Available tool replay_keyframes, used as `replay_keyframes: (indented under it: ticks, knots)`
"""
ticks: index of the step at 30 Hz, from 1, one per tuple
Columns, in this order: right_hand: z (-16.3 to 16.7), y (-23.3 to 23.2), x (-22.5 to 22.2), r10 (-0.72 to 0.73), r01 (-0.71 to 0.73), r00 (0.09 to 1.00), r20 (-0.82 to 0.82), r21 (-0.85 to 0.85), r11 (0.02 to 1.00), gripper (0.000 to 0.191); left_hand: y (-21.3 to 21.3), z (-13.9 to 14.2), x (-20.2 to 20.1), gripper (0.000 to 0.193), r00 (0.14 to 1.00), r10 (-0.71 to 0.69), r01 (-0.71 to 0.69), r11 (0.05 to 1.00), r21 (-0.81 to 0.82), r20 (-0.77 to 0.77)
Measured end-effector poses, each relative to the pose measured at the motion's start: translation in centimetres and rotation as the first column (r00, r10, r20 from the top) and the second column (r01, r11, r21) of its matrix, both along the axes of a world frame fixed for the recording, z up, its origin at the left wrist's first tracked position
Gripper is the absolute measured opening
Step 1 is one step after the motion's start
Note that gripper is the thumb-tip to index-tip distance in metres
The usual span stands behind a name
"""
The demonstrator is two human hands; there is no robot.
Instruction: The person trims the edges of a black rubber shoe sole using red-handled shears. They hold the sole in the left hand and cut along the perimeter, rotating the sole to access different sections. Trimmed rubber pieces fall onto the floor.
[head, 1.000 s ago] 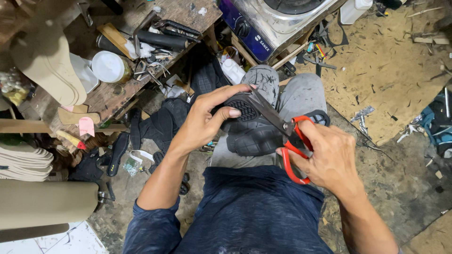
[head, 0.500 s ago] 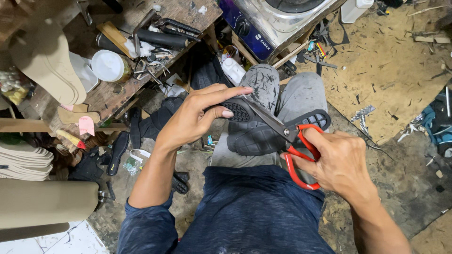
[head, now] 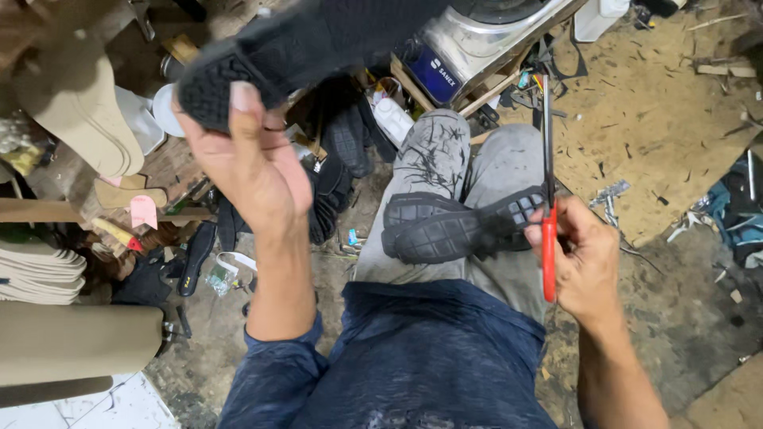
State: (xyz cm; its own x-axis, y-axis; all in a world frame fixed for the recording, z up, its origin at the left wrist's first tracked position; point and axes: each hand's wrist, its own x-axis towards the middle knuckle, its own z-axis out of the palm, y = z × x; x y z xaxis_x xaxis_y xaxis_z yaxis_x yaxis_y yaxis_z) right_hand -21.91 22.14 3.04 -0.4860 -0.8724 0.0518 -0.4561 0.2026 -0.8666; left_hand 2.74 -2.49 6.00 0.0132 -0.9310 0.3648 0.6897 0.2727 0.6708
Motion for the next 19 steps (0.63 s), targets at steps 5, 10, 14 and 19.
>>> replay_keyframes:
  ticks: [5,10,14,19]
  knots:
    - [-0.7,-0.6,1.0,-0.025,0.005,0.979,0.2,0.099,0.995,0.016,3.6,-0.9,-2.3,0.064,0.953,-0.254,0.223,0.958,0.182,0.166]
    - [0.7,-1.4,2.9,0.158,-0.139,0.959,-0.234,0.096,0.986,0.041,6.0,-4.0,-3.5,0.063,0.909,-0.386,0.415,0.869,0.27,-0.157]
    - [1.8,-2.8,4.1,0.169,-0.15,0.866,-0.47,0.078,0.986,0.058,6.6,-6.5,-4.1,0.07,0.868,-0.413,0.484,0.825,0.29,-0.275]
    - [2.5,-3.8,5.2,0.159,-0.119,0.854,-0.496,0.112,0.987,0.06,7.3,-8.8,-4.4,0.075,0.814,-0.47,0.564,0.78,0.272,-0.341]
